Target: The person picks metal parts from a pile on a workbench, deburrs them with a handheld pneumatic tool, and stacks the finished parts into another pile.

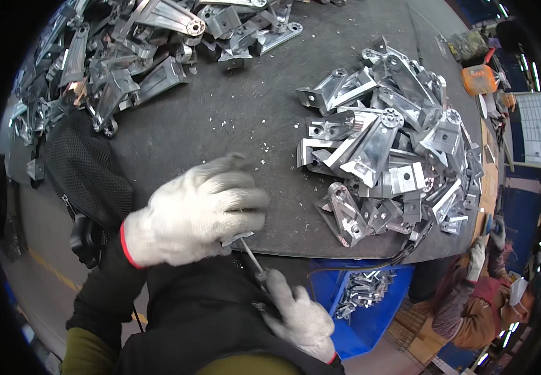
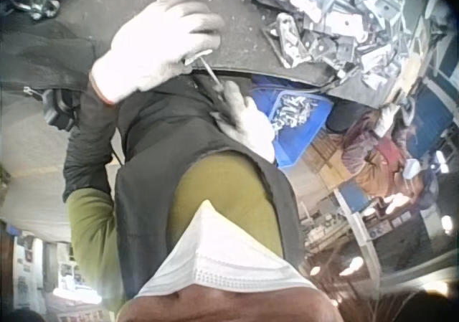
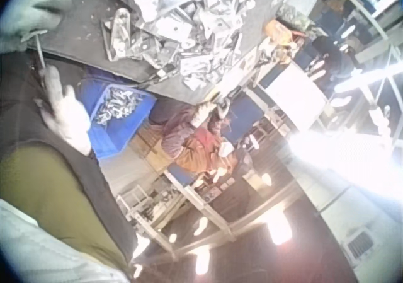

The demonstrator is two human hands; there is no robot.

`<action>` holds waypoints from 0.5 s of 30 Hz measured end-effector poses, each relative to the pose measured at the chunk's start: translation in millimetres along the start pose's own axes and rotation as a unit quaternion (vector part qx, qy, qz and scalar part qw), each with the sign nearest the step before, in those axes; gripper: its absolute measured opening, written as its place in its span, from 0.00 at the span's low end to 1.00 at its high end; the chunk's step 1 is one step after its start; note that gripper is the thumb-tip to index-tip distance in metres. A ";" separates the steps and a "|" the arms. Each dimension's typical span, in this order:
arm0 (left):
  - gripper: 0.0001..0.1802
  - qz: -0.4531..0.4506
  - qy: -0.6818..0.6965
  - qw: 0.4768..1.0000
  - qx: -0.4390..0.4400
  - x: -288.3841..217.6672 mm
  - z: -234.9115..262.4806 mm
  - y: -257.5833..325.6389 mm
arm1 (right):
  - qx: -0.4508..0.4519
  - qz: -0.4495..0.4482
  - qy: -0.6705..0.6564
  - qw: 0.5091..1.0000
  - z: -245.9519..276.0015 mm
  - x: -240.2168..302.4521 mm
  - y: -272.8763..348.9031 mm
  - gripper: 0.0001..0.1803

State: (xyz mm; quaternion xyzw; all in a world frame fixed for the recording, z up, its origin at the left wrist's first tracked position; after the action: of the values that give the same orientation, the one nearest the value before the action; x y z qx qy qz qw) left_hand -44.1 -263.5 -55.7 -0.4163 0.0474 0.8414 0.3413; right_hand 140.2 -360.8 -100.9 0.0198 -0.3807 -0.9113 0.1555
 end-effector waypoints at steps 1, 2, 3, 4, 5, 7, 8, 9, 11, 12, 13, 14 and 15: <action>0.36 0.006 -0.058 0.997 -0.049 -6.9 7.7 -0.2 | -0.005 -0.006 -0.006 1.000 -5.2 -10.2 5.0 0.45; 0.38 0.006 -0.106 0.990 -0.094 -19.6 15.9 2.8 | -0.009 -0.026 -0.027 0.999 -13.7 -23.6 12.4 0.44; 0.38 0.000 -0.109 0.990 -0.089 -33.2 8.9 6.9 | -0.011 -0.044 -0.047 0.998 -20.3 -32.8 16.4 0.44; 0.39 0.089 -0.105 0.978 -0.159 -31.5 16.6 18.4 | -0.009 -0.069 -0.036 0.997 -24.6 -38.3 19.3 0.45; 0.39 0.179 -0.103 0.950 -0.232 -29.3 25.9 34.8 | -0.015 -0.067 -0.039 0.997 -23.5 -39.8 18.4 0.45; 0.36 0.218 0.012 0.914 -0.340 -15.5 9.6 62.6 | -0.054 -0.037 -0.132 0.989 -16.1 -38.0 12.4 0.49; 0.35 0.221 -0.021 0.923 -0.315 -19.5 0.2 58.1 | -0.166 -0.035 -0.071 0.983 -9.5 -36.7 19.5 0.52; 0.35 0.223 -0.054 0.929 -0.290 -21.0 -5.6 52.6 | -0.172 -0.032 -0.075 0.982 -12.1 -39.7 15.4 0.52; 0.33 0.195 -0.077 0.939 -0.274 -18.0 -10.1 48.9 | -0.173 -0.033 -0.105 0.979 -2.9 -35.3 5.5 0.53; 0.32 0.169 -0.095 0.946 -0.261 -20.6 -10.1 45.2 | -0.117 -0.060 -0.093 0.987 -2.8 -34.4 -1.6 0.60; 0.32 0.163 -0.101 0.948 -0.252 -20.2 -7.4 46.0 | -0.121 -0.062 -0.104 0.985 0.5 -33.1 -5.6 0.60; 0.30 0.167 0.000 0.944 -0.285 -13.0 0.4 54.1 | -0.103 -0.059 -0.106 0.987 -1.7 -32.0 -9.7 0.59; 0.29 0.169 0.105 0.929 -0.313 -7.2 7.6 57.1 | -0.084 -0.060 -0.107 0.989 -5.0 -31.4 -11.5 0.57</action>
State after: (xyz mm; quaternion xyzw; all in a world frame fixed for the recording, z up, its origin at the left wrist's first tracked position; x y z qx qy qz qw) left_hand -81.2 -308.1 -57.2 -0.5736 -0.1130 0.8103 0.0402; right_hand 167.8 -347.2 -115.1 -0.0681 -0.3156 -0.9445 0.0603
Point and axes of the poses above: each hand's wrist, its own y-axis away from the middle knuckle, its own z-axis out of the back of the hand, x = y × z, the point moved 10 cm from there along -y, towards the middle knuckle, and after that the axes turned 15 degrees about y, right-handed, at the moved point
